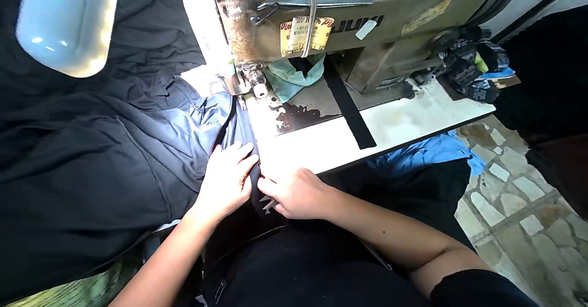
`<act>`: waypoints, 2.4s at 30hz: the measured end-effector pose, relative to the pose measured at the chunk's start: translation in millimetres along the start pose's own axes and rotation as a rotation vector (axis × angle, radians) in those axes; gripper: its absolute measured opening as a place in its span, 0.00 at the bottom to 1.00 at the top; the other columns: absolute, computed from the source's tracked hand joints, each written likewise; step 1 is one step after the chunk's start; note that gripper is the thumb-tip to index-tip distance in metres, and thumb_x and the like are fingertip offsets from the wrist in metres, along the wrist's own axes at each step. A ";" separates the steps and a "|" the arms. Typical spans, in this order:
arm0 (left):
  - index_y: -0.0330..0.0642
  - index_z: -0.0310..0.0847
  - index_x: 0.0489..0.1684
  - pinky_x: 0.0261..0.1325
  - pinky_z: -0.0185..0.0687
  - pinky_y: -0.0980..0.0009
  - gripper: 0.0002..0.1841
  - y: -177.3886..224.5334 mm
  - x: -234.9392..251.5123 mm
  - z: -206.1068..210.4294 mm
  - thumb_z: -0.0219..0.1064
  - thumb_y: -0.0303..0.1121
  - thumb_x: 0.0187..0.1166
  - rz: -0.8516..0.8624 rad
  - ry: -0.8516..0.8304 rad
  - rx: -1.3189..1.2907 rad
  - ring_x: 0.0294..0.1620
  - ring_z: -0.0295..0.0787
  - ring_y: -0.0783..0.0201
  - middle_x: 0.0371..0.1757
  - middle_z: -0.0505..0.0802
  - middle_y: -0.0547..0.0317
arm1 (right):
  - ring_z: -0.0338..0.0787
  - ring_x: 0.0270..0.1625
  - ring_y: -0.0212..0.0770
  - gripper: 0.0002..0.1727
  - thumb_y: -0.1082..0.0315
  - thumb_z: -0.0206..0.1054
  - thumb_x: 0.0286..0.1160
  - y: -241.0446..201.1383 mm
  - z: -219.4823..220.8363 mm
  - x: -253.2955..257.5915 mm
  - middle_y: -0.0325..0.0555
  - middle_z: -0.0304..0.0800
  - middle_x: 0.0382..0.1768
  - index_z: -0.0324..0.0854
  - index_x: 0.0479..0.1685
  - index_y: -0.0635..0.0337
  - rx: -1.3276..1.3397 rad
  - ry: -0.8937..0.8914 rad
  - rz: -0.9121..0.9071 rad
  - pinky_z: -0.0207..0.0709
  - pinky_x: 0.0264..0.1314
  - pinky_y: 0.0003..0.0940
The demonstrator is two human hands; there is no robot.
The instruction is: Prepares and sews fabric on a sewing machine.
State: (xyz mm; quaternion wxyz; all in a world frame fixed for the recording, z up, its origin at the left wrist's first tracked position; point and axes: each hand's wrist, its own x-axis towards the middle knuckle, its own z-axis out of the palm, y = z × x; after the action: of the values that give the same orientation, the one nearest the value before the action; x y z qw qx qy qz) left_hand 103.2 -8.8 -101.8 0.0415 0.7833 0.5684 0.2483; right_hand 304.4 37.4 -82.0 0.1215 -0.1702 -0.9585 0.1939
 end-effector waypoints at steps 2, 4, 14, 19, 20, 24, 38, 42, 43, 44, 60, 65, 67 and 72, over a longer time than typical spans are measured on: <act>0.33 0.93 0.53 0.75 0.60 0.25 0.21 -3.1 5.5 -1.3 0.54 0.30 0.72 -0.017 -0.029 0.010 0.77 0.79 0.32 0.71 0.89 0.39 | 0.93 0.43 0.55 0.10 0.70 0.68 0.69 3.5 -2.5 5.4 0.55 0.90 0.46 0.86 0.46 0.63 -0.002 -0.011 0.010 0.82 0.31 0.50; 0.33 0.92 0.53 0.72 0.63 0.26 0.21 -7.3 12.4 -1.0 0.55 0.30 0.70 -0.010 -0.030 0.040 0.76 0.79 0.32 0.70 0.89 0.40 | 0.93 0.43 0.54 0.09 0.70 0.68 0.70 7.4 -5.1 10.8 0.54 0.89 0.46 0.88 0.46 0.62 -0.002 -0.018 0.027 0.83 0.31 0.50; 0.35 0.90 0.60 0.74 0.65 0.30 0.22 -31.1 41.1 2.1 0.56 0.26 0.71 -0.033 0.002 0.097 0.76 0.78 0.30 0.71 0.87 0.34 | 0.90 0.52 0.52 0.08 0.69 0.68 0.75 24.2 -22.4 43.3 0.50 0.87 0.51 0.87 0.49 0.59 -0.007 -0.173 0.174 0.82 0.42 0.52; 0.38 0.90 0.62 0.71 0.67 0.28 0.21 -39.8 54.8 2.6 0.58 0.26 0.74 -0.069 0.025 0.113 0.75 0.79 0.31 0.70 0.87 0.34 | 0.91 0.49 0.54 0.10 0.70 0.68 0.76 32.3 -25.6 54.4 0.50 0.90 0.55 0.86 0.53 0.55 -0.016 -0.168 0.242 0.83 0.42 0.56; 0.39 0.90 0.62 0.71 0.68 0.28 0.20 -42.8 56.8 4.5 0.58 0.27 0.75 -0.066 0.038 0.119 0.75 0.80 0.32 0.70 0.87 0.35 | 0.92 0.51 0.54 0.10 0.70 0.68 0.78 35.7 -24.9 55.7 0.51 0.90 0.55 0.87 0.54 0.55 0.006 -0.144 0.247 0.84 0.46 0.56; 0.41 0.90 0.63 0.72 0.67 0.29 0.20 -46.8 63.0 6.7 0.60 0.28 0.76 -0.092 0.053 0.129 0.75 0.80 0.33 0.70 0.87 0.35 | 0.90 0.45 0.50 0.16 0.54 0.67 0.83 35.7 -23.1 61.1 0.51 0.89 0.38 0.86 0.42 0.60 0.168 -0.051 0.353 0.80 0.46 0.53; 0.32 0.86 0.24 0.51 0.77 0.39 0.09 -22.7 61.6 -69.9 0.65 0.27 0.73 0.134 -0.393 0.151 0.33 0.89 0.43 0.24 0.88 0.44 | 0.89 0.63 0.55 0.17 0.77 0.62 0.77 45.4 -44.7 77.7 0.63 0.91 0.58 0.87 0.61 0.70 0.431 0.092 0.192 0.77 0.69 0.51; 0.44 0.88 0.17 0.48 0.71 0.36 0.14 -23.0 81.8 -119.8 0.62 0.39 0.67 0.183 -0.490 0.487 0.34 0.89 0.45 0.18 0.87 0.54 | 0.82 0.44 0.48 0.09 0.77 0.58 0.78 43.4 -36.6 82.7 0.57 0.84 0.36 0.84 0.39 0.72 0.516 -0.083 0.180 0.72 0.50 0.45; 0.43 0.94 0.24 0.67 0.61 0.24 0.14 -21.5 84.8 -132.8 0.64 0.39 0.70 0.113 -0.532 0.565 0.49 0.91 0.38 0.28 0.94 0.50 | 0.82 0.42 0.47 0.09 0.76 0.58 0.79 44.9 -34.0 79.5 0.55 0.84 0.35 0.83 0.38 0.71 0.513 -0.074 0.172 0.73 0.49 0.45; 0.43 0.96 0.28 0.76 0.51 0.19 0.14 -19.6 86.5 -142.7 0.65 0.40 0.71 0.076 -0.558 0.589 0.61 0.90 0.37 0.35 0.96 0.49 | 0.83 0.43 0.47 0.10 0.76 0.58 0.78 44.2 -31.9 74.2 0.56 0.85 0.36 0.84 0.40 0.72 0.517 -0.041 0.159 0.73 0.49 0.45; 0.51 0.91 0.23 0.26 0.74 0.70 0.13 3.9 60.2 -104.7 0.61 0.34 0.76 0.174 -0.639 -0.022 0.24 0.82 0.74 0.21 0.87 0.72 | 0.94 0.40 0.52 0.08 0.72 0.68 0.70 4.2 12.3 15.7 0.54 0.93 0.49 0.92 0.42 0.60 0.104 0.145 -0.017 0.83 0.29 0.48; 0.44 0.90 0.22 0.27 0.75 0.48 0.17 -0.7 66.2 -103.7 0.57 0.31 0.81 0.109 -0.700 0.427 0.29 0.91 0.48 0.22 0.90 0.54 | 0.89 0.27 0.48 0.04 0.72 0.71 0.68 -9.0 28.1 22.7 0.51 0.88 0.35 0.89 0.30 0.60 -0.016 0.343 0.005 0.78 0.18 0.41; 0.42 0.90 0.27 0.29 0.76 0.46 0.15 3.0 71.2 -98.8 0.59 0.31 0.84 0.002 -0.789 0.531 0.32 0.91 0.43 0.23 0.90 0.50 | 0.89 0.29 0.50 0.04 0.73 0.69 0.71 -9.5 19.4 22.9 0.52 0.87 0.37 0.89 0.32 0.62 0.029 0.234 0.035 0.80 0.21 0.43; 0.37 0.92 0.31 0.38 0.80 0.40 0.12 -7.7 76.9 -74.5 0.63 0.30 0.80 0.105 -0.503 0.401 0.41 0.92 0.37 0.30 0.93 0.44 | 0.91 0.52 0.58 0.10 0.71 0.62 0.80 -3.0 -18.9 25.1 0.59 0.78 0.77 0.88 0.52 0.57 0.150 -0.230 0.213 0.83 0.42 0.52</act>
State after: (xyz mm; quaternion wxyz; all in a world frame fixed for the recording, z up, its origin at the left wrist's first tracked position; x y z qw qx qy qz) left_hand 81.8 47.8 -13.1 0.0128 0.8408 0.5369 -0.0682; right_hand 286.2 50.4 -59.7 0.0020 -0.2380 -0.9254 0.2950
